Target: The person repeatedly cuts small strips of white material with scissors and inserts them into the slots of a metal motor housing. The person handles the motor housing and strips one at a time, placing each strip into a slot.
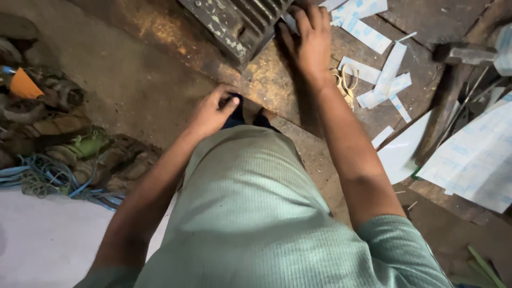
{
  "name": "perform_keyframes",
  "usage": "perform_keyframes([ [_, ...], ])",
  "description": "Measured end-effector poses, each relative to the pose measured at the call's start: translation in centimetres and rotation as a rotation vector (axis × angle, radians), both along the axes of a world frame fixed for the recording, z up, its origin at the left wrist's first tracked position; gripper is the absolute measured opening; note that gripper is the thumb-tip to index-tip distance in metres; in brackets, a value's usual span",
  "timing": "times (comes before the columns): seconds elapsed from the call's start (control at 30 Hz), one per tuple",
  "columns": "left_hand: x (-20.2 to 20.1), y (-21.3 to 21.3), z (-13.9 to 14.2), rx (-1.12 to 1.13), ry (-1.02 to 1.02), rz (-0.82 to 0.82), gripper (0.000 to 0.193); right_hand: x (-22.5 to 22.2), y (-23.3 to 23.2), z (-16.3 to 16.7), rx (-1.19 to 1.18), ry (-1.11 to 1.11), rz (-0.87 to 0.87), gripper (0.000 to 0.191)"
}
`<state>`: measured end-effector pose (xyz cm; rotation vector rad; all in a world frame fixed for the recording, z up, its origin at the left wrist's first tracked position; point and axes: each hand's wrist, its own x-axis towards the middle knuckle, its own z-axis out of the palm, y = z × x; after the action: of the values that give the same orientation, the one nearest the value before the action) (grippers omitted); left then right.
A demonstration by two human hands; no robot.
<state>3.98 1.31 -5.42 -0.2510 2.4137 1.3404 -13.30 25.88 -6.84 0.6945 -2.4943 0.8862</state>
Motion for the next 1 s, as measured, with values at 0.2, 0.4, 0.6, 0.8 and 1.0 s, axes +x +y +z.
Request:
perform_keyframes([
  [0.2,0.2,0.4,0.3,-0.003,-0.059,0.000,0.036,-0.2,-1.1,0.1,0.093,0.095,-0.100,0.027],
  [0.4,0.8,0.7,0.2,-0.020,-0.032,-0.017,0.034,-0.8,-1.6,-0.3,0.154,0.080,-0.068,0.032],
  [0.6,1.3,-0.2,0.4,0.022,0.006,0.017,0.033,0.8,0.1,0.3,0.070,0.006,-0.019,0.025],
  [0.8,1.4,-0.9,0.3,0.034,-0.002,0.029,0.033,-0.2,-1.0,0.0,0.050,-0.010,-0.007,0.020],
  [1.0,0.4,-1.9,0.6,0.069,0.077,0.080,0.030,0.7,-1.2,0.1,-0.029,-0.053,-0.050,0.017],
])
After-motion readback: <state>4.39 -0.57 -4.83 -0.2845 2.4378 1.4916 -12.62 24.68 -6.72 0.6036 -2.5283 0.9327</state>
